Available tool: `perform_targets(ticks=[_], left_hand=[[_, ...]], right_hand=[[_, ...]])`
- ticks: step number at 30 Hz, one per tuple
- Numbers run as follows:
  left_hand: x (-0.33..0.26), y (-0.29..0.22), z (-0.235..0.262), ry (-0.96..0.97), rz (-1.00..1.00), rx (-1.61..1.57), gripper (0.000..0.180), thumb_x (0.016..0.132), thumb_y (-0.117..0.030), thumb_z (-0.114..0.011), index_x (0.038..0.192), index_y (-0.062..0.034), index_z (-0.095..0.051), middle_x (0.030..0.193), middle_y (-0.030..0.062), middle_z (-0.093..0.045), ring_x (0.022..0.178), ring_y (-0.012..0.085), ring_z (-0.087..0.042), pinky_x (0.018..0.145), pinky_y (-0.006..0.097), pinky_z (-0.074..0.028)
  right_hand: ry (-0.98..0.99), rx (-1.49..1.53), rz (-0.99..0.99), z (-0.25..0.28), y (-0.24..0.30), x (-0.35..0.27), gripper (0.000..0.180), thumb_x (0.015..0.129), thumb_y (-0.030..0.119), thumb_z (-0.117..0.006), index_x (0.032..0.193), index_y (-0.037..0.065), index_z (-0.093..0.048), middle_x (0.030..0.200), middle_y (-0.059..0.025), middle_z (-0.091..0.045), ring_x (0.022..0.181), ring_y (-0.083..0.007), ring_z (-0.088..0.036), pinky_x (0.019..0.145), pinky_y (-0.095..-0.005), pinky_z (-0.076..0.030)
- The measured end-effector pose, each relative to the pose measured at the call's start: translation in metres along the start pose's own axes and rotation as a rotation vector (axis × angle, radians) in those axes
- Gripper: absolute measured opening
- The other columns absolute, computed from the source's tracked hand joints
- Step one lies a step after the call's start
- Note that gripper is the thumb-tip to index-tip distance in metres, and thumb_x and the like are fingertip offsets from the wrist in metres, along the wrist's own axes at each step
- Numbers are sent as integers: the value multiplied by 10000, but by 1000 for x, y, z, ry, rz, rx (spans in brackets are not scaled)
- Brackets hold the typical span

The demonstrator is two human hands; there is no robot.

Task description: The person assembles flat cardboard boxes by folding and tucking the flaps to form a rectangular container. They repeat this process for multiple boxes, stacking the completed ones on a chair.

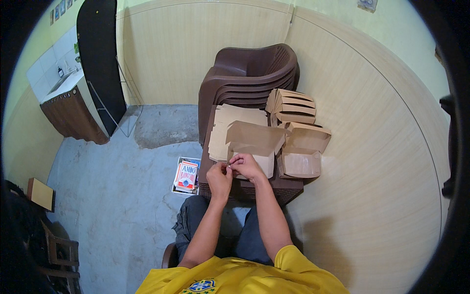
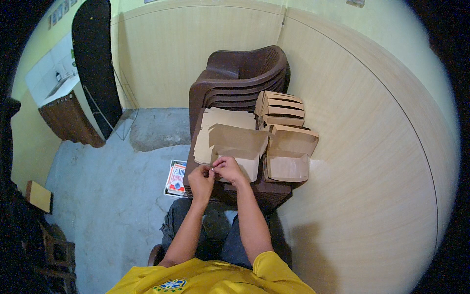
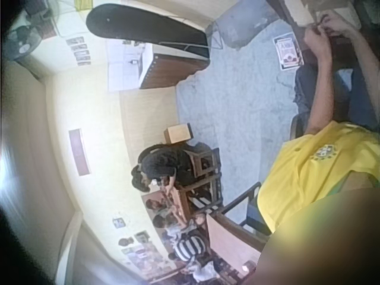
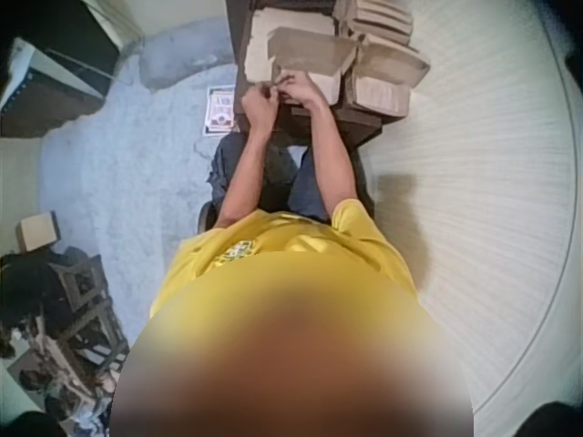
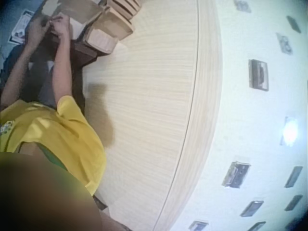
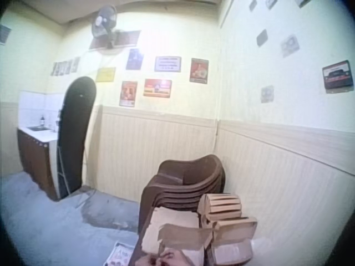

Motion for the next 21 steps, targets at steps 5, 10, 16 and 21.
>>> perform_targets(ticks=[5, 10, 16, 21], left_hand=[[0, -5, 1, -7, -34, 56, 105, 901, -43, -736, 951, 45, -712, 893, 247, -723, 843, 459, -716, 773, 543, -560], [-5, -14, 1, -50, -128, 65, 165, 922, -9, -700, 1083, 23, -682, 997, 255, -718, 865, 489, -699, 777, 575, -550], [-7, -10, 2, 21, -32, -79, 237, 886, 47, -724, 1118, 12, -684, 968, 216, -743, 865, 397, -755, 756, 483, -597], [-6, 1, 1, -17, 149, -151, 254, 847, 59, -756, 1090, 13, -695, 954, 180, -776, 850, 295, -782, 775, 405, -612]], right_hand=[[8, -12, 27, -1, -4, 5, 141, 910, -44, -749, 1035, -8, -695, 868, -62, -721, 757, -131, -687, 651, -278, -561], [8, 66, 15, -3, -6, 8, 136, 881, -31, -746, 1012, -11, -716, 855, -72, -715, 760, -137, -678, 660, -293, -563], [-71, 53, -12, -3, -6, 4, 186, 895, -54, -739, 1067, -14, -681, 841, -92, -711, 719, -169, -696, 593, -306, -568], [21, -18, -27, -1, -2, 5, 163, 947, -75, -702, 1093, -20, -653, 894, -101, -703, 754, -172, -692, 661, -294, -579]])
Point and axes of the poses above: each hand's wrist, its own x-axis towards the middle knuckle, its own z-axis out of the back of the hand, y = z × x, the point moved 6 cm from there along x, towards the middle knuckle
